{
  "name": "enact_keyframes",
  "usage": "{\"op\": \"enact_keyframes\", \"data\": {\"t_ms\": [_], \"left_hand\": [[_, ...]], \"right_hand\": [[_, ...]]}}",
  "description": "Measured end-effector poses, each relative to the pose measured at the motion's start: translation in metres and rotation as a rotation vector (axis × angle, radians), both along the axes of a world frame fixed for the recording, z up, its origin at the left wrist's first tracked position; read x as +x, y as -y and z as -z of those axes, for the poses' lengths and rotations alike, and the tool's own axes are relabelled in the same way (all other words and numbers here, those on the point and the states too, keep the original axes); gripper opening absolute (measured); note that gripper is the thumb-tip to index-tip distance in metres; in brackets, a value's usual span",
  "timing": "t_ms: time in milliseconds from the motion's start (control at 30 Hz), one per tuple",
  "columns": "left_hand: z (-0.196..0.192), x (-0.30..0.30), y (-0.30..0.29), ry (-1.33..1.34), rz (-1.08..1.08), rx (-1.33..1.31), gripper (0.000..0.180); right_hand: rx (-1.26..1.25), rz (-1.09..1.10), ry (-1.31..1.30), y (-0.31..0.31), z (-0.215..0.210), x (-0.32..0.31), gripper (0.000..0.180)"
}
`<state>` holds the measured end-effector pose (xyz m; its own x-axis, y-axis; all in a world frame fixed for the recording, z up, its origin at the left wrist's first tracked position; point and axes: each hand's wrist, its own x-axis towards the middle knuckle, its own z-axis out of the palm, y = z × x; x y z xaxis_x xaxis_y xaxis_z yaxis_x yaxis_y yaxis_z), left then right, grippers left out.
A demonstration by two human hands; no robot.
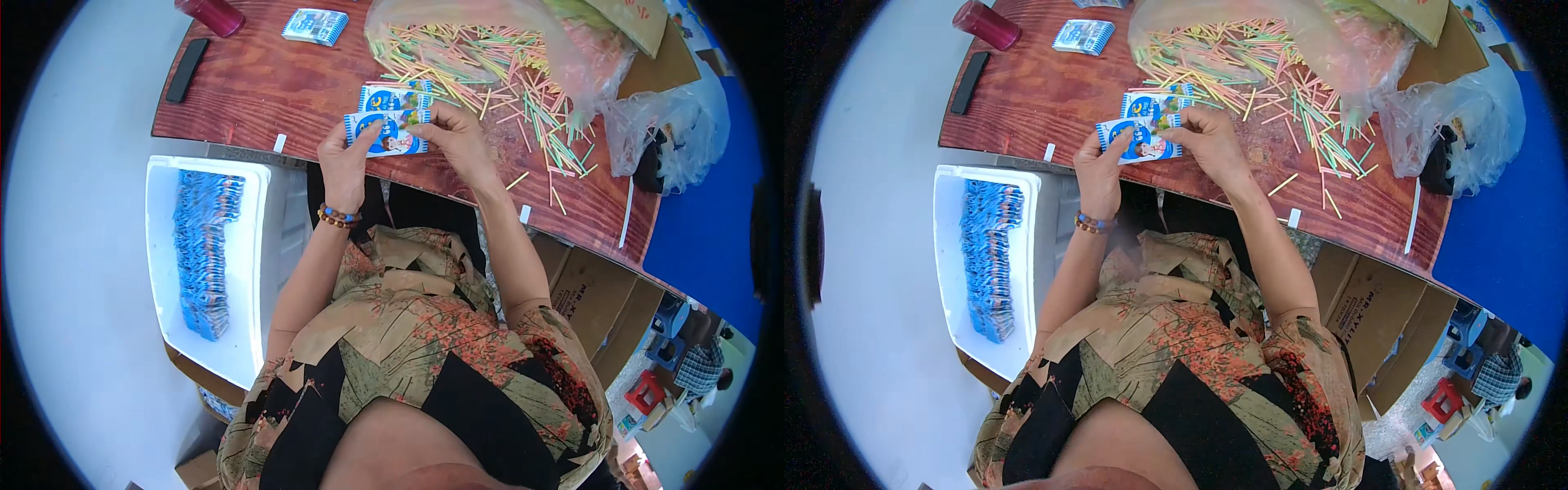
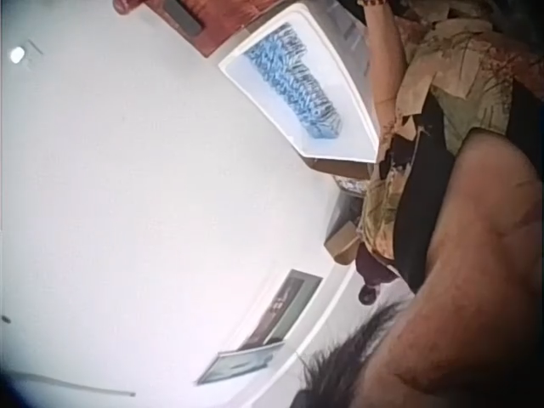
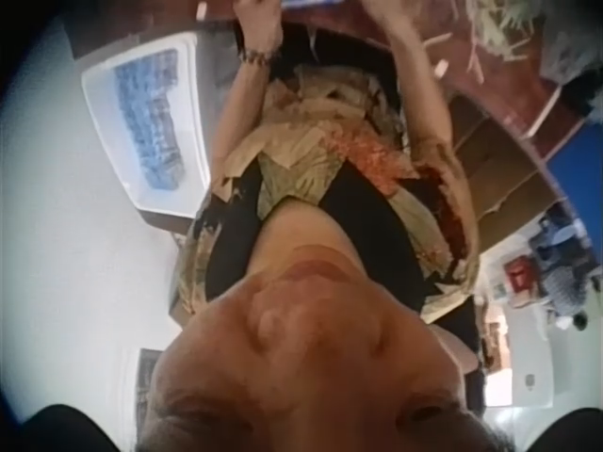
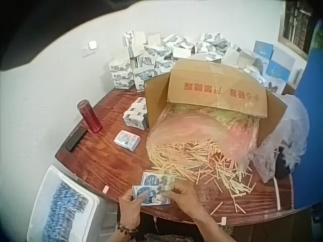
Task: Assembling wooden sticks into small blue packets and organizing them into a container.
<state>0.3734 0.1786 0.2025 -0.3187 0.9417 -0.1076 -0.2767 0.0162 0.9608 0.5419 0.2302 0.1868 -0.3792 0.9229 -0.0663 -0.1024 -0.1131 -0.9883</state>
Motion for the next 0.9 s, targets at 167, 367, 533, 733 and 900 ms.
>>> {"op": "enact_keyframes", "data": {"t_ms": [167, 367, 533, 733, 900], "left_hand": [[0.007, -0.002, 0.003, 0.162, -0.047, -0.051, 0.012], [0.002, -0.002, 0.005, 0.220, -0.034, -0.061, 0.012], [0.007, -0.007, 0.004, 0.191, -0.016, -0.033, 0.011], [0.005, -0.011, 0.006, 0.228, -0.005, -0.107, 0.013], [0.009, -0.022, 0.007, 0.371, -0.015, -0.145, 0.017]], "right_hand": [[0.044, 0.007, 0.054, 0.002, -0.001, -0.002, 0.008], [0.066, 0.030, 0.119, 0.004, -0.003, -0.005, 0.010], [-0.058, 0.067, -0.062, 0.006, -0.011, -0.017, 0.012], [0.106, 0.024, 0.218, 0.008, -0.012, -0.010, 0.013], [0.041, 0.096, -0.092, 0.006, -0.034, 0.001, 0.011]]}}
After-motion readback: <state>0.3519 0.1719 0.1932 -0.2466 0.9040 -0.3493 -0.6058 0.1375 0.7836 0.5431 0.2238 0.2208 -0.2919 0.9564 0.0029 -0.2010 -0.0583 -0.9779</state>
